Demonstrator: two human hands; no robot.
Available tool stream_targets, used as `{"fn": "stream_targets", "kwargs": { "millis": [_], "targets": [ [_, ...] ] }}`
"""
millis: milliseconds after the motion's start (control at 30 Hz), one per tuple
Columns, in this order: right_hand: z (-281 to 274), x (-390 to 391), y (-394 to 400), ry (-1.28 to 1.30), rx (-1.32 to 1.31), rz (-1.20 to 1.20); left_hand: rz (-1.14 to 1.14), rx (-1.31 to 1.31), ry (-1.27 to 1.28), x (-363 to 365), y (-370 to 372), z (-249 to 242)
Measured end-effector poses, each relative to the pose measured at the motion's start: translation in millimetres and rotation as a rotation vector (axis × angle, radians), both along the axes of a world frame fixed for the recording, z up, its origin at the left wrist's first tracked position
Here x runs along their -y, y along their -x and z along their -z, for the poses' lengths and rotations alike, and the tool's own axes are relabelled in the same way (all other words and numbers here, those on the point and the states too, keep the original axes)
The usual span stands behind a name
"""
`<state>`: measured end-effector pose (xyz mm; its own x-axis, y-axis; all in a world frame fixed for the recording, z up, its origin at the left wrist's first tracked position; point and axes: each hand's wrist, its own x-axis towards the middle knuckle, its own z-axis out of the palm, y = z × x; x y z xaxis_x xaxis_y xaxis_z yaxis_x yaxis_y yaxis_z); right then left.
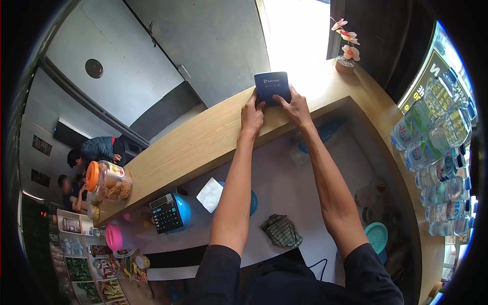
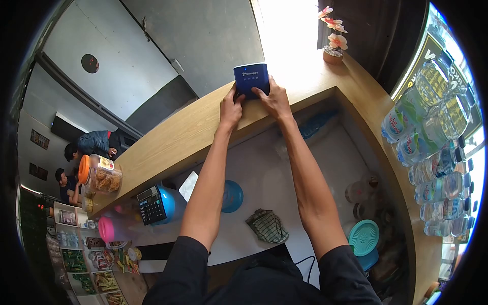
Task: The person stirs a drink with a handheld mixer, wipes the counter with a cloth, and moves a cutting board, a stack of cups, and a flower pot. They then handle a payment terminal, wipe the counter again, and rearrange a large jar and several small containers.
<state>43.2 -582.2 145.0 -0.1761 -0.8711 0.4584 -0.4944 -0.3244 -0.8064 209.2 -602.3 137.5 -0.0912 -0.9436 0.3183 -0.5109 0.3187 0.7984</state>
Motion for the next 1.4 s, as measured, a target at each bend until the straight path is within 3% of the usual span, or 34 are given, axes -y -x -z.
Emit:
{"fn": "stream_targets", "kwargs": {
  "millis": [367,500,567,633,700,767,900,967,1100,1233,1300,1367,1400],
  "targets": [
    [2.3,1.0,-0.4,0.034,-0.036,0.024,-0.076,0.051,0.029,-9.7,2.9,-3.2],
    [10.1,5.6,0.1,0.091,0.030,0.028,-0.207,-0.171,0.119,-17.4,10.9,31.5],
    [28.5,18.9,3.3,0.153,-0.007,0.112,-0.218,-0.435,0.024,-59.5,19.5,24.1],
    [9.9,0.9,-1.9,0.049,-0.008,0.151,-0.033,-0.427,-0.103,-129.6,7.8,-0.4],
    [2.6,-11.4,-6.7,0.044,-0.027,0.113,0.116,-0.590,-0.151,-205.4,-0.4,-6.5],
    [5.0,-20.9,-12.5,0.043,-0.086,0.203,0.164,-0.678,-0.286,-282.9,-14.3,-3.3],
    [19.2,-38.6,-16.9,0.009,-0.033,0.144,0.157,-0.533,-0.544,-405.0,-75.6,55.5],
    [15.9,-56.3,-26.4,-0.017,-0.201,0.239,-0.092,-0.557,-0.686,-467.1,-108.0,104.8],
    [20.3,-82.8,-42.2,-0.008,-0.162,0.236,-0.592,-0.335,-0.739,-576.4,-179.2,176.4],
    [38.4,-130.0,-74.0,0.079,-0.015,0.230,-0.884,-0.183,-0.787,-680.7,-235.2,245.7],
    [39.7,-172.2,-93.6,0.023,-0.080,0.256,-0.970,-0.249,-0.778,-738.1,-243.5,291.9],
    [43.0,-219.1,-124.6,-0.028,0.064,0.208,-0.968,-0.460,-0.800,-806.9,-242.0,346.5],
    [53.4,-240.0,-134.7,-0.072,0.112,0.162,-0.883,-0.415,-0.772,-840.5,-240.1,360.6]
  ]
}}
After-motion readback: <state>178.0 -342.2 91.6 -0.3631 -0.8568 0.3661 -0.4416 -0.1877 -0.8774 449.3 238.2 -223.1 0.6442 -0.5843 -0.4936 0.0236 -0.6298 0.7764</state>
